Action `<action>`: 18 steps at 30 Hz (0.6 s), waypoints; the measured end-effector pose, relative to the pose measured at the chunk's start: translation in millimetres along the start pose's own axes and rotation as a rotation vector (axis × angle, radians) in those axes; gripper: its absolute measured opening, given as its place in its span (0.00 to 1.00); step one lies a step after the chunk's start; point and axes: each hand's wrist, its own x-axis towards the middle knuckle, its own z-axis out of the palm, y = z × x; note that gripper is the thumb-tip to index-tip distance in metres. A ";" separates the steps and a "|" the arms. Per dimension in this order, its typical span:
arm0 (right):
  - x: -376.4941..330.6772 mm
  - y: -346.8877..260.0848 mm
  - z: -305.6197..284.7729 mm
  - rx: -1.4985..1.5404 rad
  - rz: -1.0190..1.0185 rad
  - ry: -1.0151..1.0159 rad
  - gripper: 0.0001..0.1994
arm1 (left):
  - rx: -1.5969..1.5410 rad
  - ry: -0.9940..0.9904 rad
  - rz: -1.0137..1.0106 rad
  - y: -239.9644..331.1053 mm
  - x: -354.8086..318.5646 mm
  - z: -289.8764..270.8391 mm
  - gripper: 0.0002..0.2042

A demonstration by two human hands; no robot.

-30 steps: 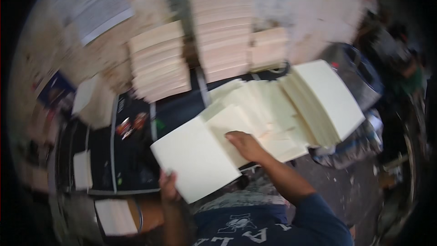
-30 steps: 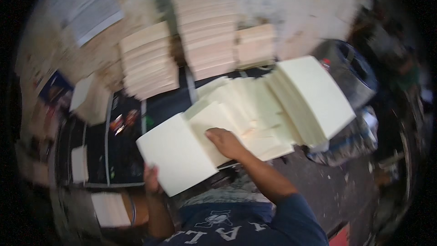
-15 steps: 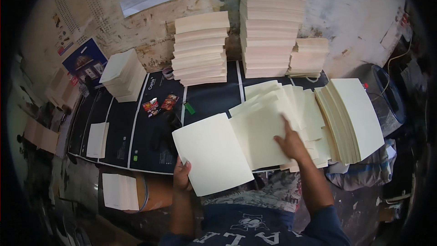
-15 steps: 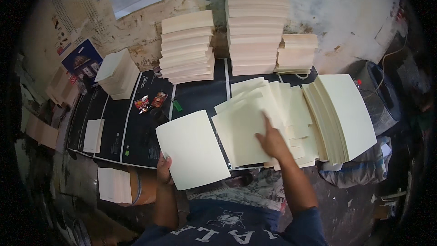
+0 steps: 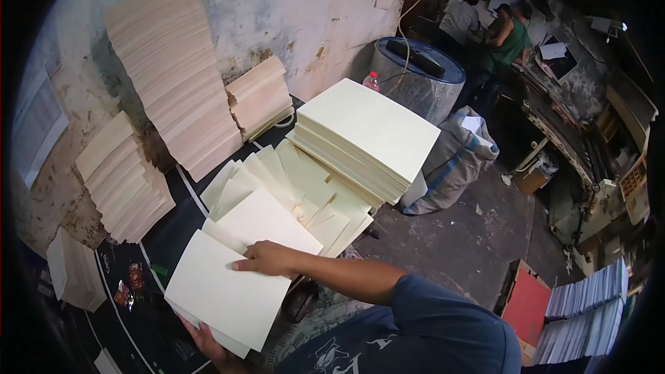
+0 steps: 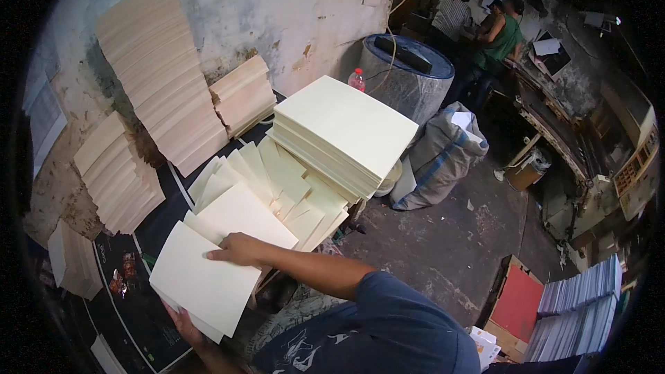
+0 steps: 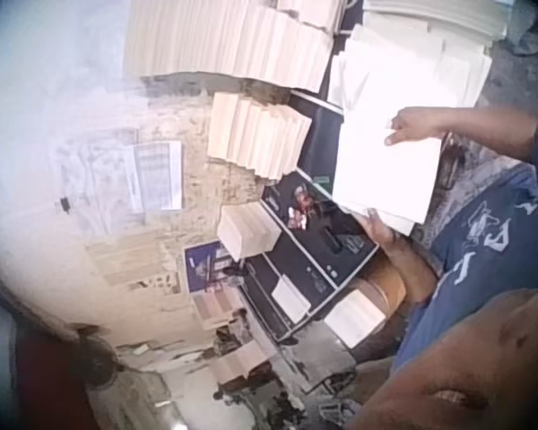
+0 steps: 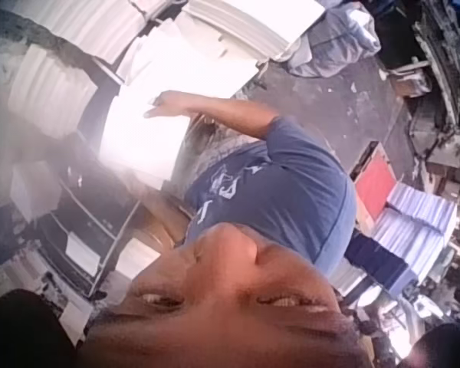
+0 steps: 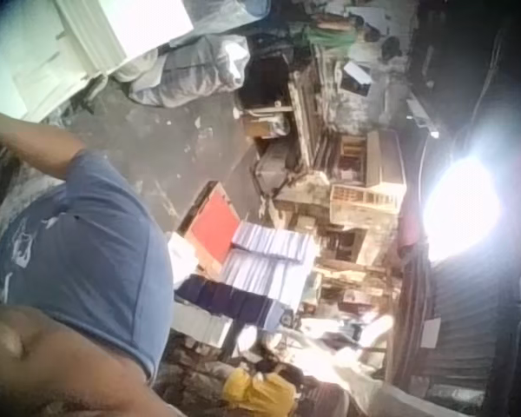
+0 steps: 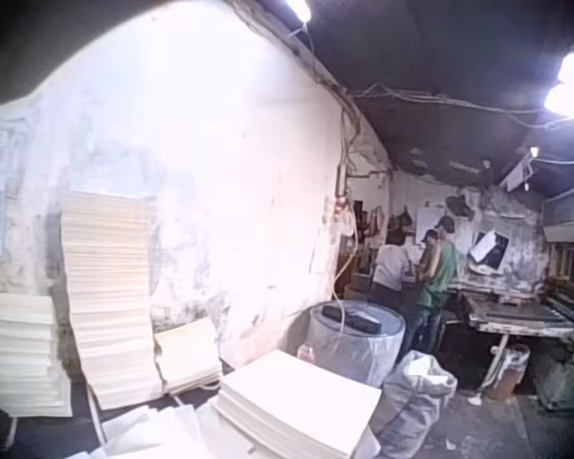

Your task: The person picks up a stack of paper sheets, folds the stack in half by hand, and then separates the individual sheets one by one.

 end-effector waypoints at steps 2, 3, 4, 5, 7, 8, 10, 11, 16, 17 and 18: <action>-4.5 -1.9 9.4 0.058 0.047 0.037 0.33 | 0.135 0.080 0.071 -3.7 3.8 14.4 0.31; -2.7 4.6 14.4 0.120 0.039 0.075 0.33 | 0.144 0.074 0.032 -5.6 4.1 11.9 0.30; -2.1 6.5 16.1 0.139 0.032 0.089 0.34 | 0.154 0.066 -0.009 -7.6 4.5 6.9 0.29; -2.3 7.7 16.9 0.158 0.026 0.102 0.34 | 0.165 0.059 -0.050 -8.0 4.8 1.6 0.29; -4.0 8.1 16.6 0.176 0.027 0.113 0.34 | 0.741 -0.220 0.270 4.2 7.0 -9.6 0.26; -5.6 7.4 15.1 0.176 0.035 0.111 0.34 | 1.025 -0.366 0.432 10.8 7.4 -11.5 0.25; -4.2 6.0 18.7 0.162 0.025 0.101 0.34 | 0.178 -0.154 -0.021 19.3 -1.5 5.8 0.23; -3.3 7.1 19.3 0.150 0.015 0.110 0.34 | -0.251 -0.049 -0.241 21.6 -2.4 17.0 0.22; -7.0 3.1 12.8 0.058 -0.054 0.070 0.31 | 0.262 -0.004 -0.185 18.4 6.2 2.2 0.23; -7.5 6.5 13.7 0.048 -0.107 0.089 0.31 | 0.285 0.021 -0.197 14.2 7.9 1.2 0.22; -9.0 9.3 12.3 0.038 -0.159 0.109 0.30 | 0.235 0.014 -0.186 10.2 9.3 0.3 0.23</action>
